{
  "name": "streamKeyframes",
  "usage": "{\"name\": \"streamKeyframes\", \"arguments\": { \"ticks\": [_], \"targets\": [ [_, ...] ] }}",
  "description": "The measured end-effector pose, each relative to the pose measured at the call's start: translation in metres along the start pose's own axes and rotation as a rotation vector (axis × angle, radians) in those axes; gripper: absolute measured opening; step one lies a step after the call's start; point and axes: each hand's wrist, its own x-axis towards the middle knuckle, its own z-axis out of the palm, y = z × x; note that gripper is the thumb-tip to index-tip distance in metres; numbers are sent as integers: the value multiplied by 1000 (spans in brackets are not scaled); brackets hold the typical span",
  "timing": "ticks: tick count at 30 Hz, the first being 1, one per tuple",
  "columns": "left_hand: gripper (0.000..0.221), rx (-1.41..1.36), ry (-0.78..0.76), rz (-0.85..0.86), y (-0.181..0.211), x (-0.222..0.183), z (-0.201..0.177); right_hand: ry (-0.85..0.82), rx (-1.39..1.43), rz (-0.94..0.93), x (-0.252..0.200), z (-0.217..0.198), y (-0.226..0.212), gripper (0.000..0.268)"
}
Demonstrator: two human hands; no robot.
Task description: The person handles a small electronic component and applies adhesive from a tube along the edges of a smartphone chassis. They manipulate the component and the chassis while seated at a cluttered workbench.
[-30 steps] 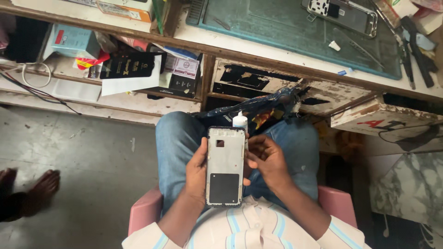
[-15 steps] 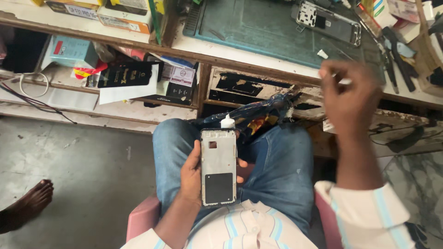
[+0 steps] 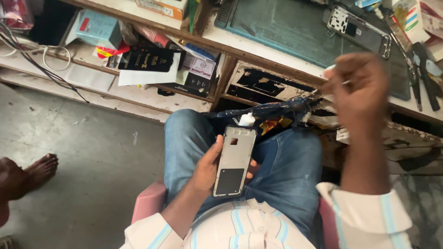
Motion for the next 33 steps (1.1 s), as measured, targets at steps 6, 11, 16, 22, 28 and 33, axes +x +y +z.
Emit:
{"name": "streamKeyframes", "arguments": {
  "ticks": [6,11,16,22,28,33],
  "targets": [
    [70,68,-35,1,-1,0,4,-337,434,238,-46,51,-11,19],
    [66,97,-27,36,-3,0,10,-397,572,356,-58,66,-3,18],
    [62,49,-64,33,-4,0,9,-382,535,373,-62,69,5,18],
    [60,67,-58,42,-4,1,9,-397,576,346,-63,68,6,19],
    [60,63,-62,34,-5,2,7,-399,581,359,-63,68,7,19],
    [62,60,-54,32,-8,3,4,-415,579,352,-63,68,12,19]
  ]
}}
